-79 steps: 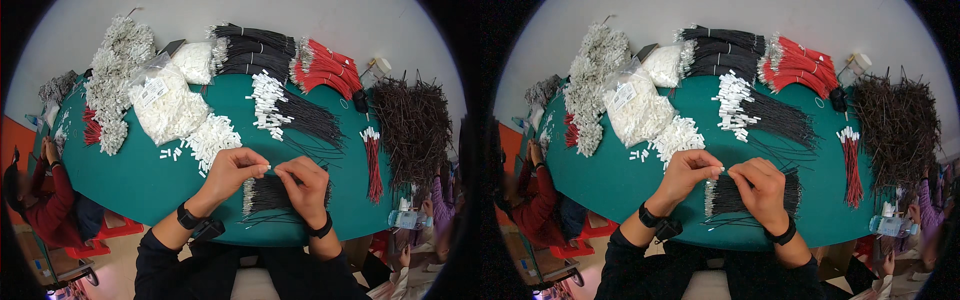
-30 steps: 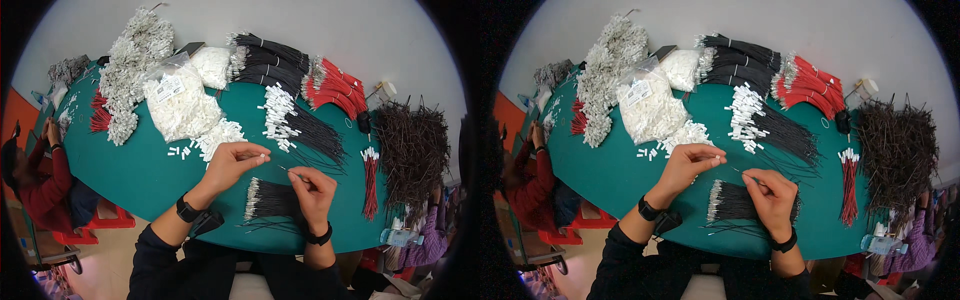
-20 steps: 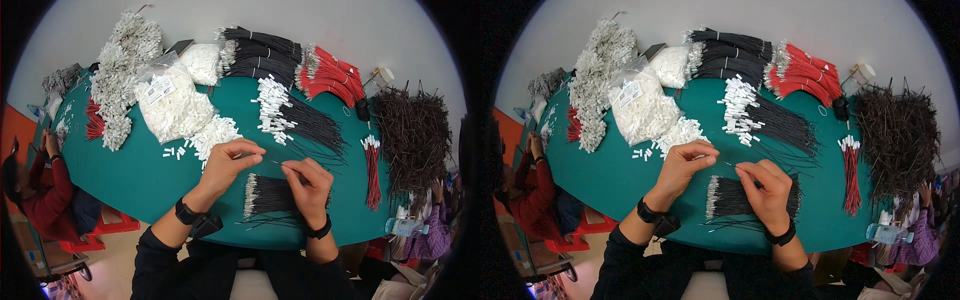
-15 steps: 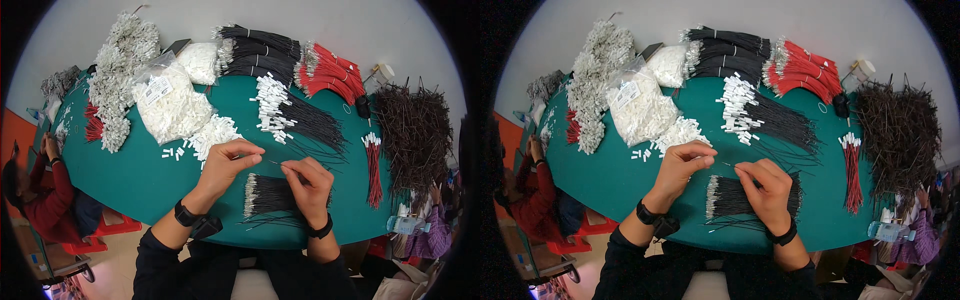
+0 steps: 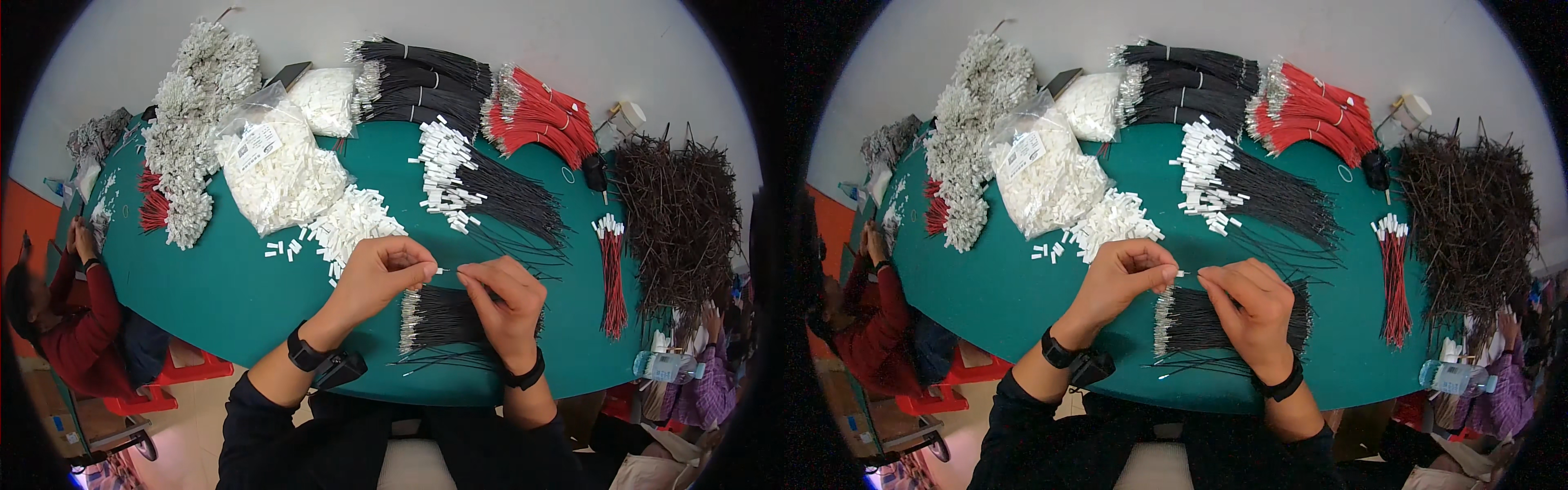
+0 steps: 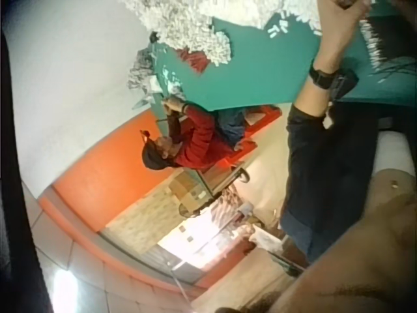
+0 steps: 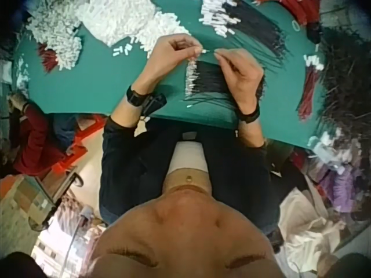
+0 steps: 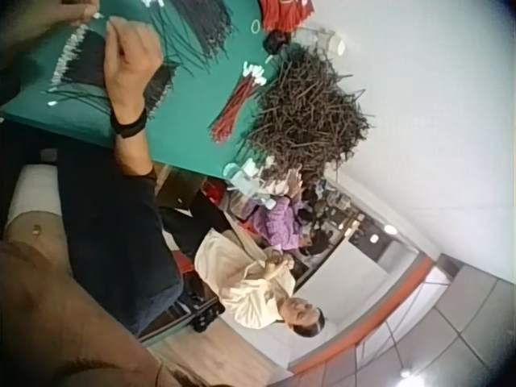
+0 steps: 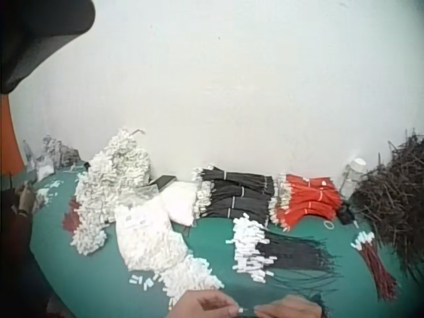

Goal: Attaching white plastic caps to the ends of black electrical wires on a workbench.

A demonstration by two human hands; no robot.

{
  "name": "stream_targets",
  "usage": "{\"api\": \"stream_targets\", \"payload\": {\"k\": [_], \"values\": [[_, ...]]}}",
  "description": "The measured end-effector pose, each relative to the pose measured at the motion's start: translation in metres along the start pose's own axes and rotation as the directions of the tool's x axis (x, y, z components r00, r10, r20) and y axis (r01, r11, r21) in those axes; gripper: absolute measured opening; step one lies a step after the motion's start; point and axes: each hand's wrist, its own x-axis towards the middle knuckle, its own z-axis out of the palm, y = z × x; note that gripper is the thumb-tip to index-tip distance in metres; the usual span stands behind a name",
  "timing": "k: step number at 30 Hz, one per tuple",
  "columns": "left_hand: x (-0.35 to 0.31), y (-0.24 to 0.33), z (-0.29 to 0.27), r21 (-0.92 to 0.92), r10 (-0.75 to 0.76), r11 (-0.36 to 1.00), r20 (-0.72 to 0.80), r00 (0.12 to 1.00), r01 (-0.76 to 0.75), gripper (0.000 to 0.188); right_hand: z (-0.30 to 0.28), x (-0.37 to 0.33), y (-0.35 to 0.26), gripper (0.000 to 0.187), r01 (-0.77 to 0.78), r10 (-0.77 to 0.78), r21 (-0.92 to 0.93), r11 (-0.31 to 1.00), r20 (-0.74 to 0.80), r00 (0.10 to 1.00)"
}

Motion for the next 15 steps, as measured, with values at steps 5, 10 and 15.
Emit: {"api": "stream_targets", "payload": {"k": [5,10,15], "values": [[-0.0012,0.0029,0.0007,-0.06,-0.004,0.998,-0.023,1.0,0.003,0.013,0.0008,0.0005,0.0004,0.017,0.02,-0.02,0.001,1.0,0.003,1.0],[-0.0016,0.0042,-0.0003,-0.109,-0.018,0.994,-0.015,1.0,0.016,0.014,-0.0001,0.0002,-0.0004,0.017,0.023,-0.023,0.0,1.0,0.01,1.0],[0.0001,0.0021,-0.0055,-0.09,0.07,0.993,-0.121,0.99,-0.081,0.014,-0.0024,-0.0007,0.0002,0.018,-0.014,0.014,-0.007,1.0,-0.025,1.0]]}}
